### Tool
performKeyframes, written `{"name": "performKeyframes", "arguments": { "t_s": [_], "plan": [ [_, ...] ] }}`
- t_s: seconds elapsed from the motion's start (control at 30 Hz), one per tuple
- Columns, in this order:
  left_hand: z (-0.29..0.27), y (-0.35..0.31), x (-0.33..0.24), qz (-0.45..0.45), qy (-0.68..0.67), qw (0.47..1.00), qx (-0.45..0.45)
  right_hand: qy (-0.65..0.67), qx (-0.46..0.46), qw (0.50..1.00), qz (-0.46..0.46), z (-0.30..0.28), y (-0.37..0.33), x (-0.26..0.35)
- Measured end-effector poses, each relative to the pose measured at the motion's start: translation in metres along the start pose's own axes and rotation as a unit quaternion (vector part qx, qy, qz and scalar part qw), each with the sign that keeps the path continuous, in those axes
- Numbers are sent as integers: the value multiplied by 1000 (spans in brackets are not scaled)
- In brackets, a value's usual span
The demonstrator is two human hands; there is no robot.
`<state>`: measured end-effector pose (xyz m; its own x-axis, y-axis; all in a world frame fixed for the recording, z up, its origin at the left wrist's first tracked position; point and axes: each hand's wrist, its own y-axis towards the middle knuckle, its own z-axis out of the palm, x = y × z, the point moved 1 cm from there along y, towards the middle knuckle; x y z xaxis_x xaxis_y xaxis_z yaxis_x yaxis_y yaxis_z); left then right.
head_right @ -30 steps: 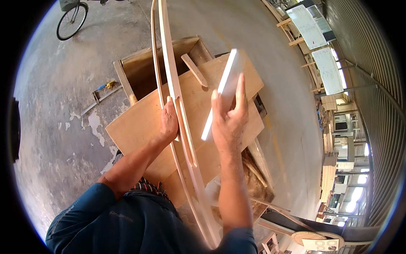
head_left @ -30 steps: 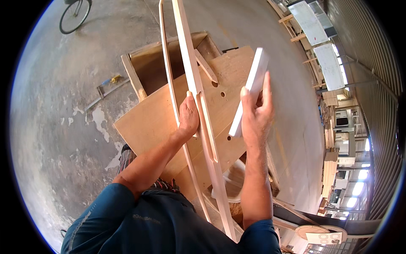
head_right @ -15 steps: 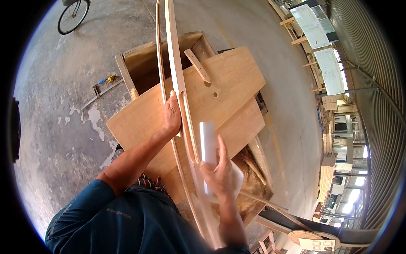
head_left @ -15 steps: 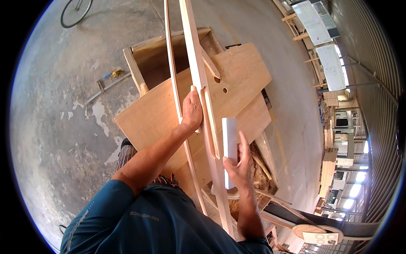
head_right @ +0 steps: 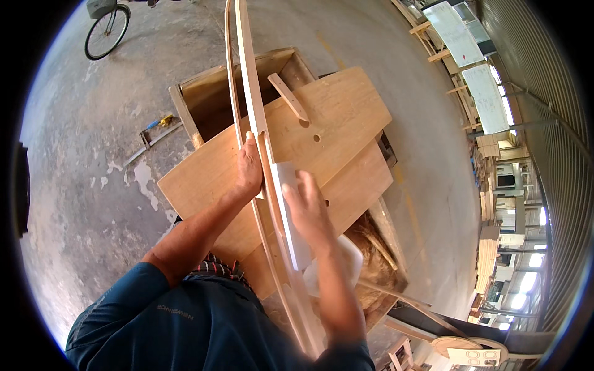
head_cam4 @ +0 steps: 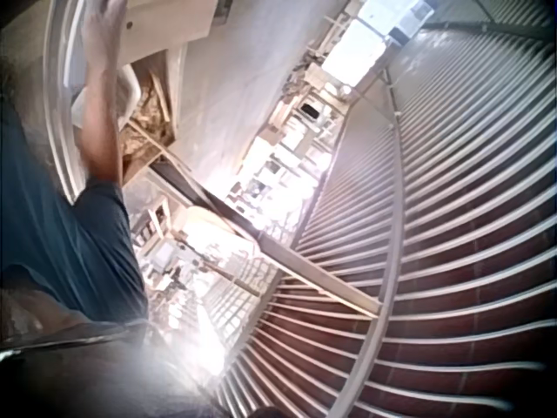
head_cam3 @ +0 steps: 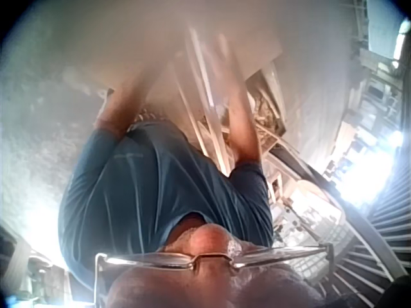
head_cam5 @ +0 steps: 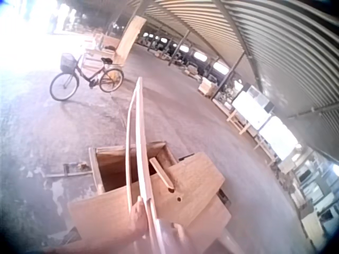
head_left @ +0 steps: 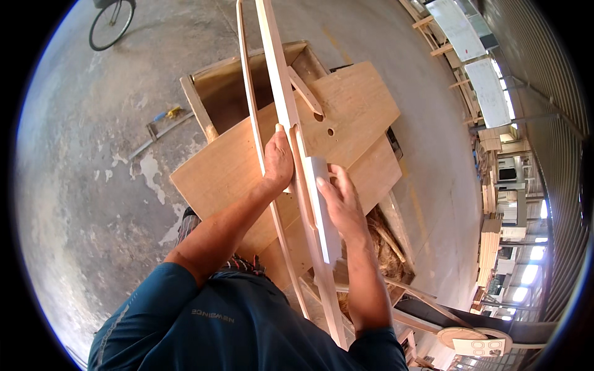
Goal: The person uses a vertical shaper machine to shape a large wooden frame, then uses a sanding block to smooth a long wooden curved piece by hand. The person picks up the frame and carries it across the workshop before laying it on the floor next to other frames.
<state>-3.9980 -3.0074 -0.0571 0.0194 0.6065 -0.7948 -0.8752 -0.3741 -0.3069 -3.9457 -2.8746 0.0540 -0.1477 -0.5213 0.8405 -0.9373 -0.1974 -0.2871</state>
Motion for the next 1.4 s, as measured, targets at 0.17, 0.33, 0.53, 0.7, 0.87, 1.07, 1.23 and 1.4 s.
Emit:
{"name": "performKeyframes", "arguments": {
  "t_s": [0.17, 0.33, 0.53, 0.7, 0.87, 1.07, 1.23, 1.4],
  "plan": [
    [-2, -1, -5, 9, 27, 1000, -13, -46, 14, 999, 2, 2, 0, 3],
    [-4, -7, -12, 8, 13, 1000, -11, -38, 2, 999, -25, -1, -51, -10],
    [-3, -11, -19, -14, -33, 999, -20, 2, 45, 999, 9, 8, -12, 18],
    [-7, -11, -16, -10, -12, 1000, -18, -66, 10, 997, -43, 3, -53, -13],
    [-8, -10, -15, -1, -7, 1000, -8, -17, 21, 1000, 8, 13, -17, 15],
    [-14, -9, -3, 11, -13, 1000, -20, -40, 9, 999, -8, 8, -51, -3],
    [-10, -15, -13, -32, 1, 999, -8, -113, -3, 994, 4, 8, -47, -6],
    [-14, -12, -10, -9, 11, 1000, -13, -8, 21, 999, 24, 12, -53, -2]
  ]
}}
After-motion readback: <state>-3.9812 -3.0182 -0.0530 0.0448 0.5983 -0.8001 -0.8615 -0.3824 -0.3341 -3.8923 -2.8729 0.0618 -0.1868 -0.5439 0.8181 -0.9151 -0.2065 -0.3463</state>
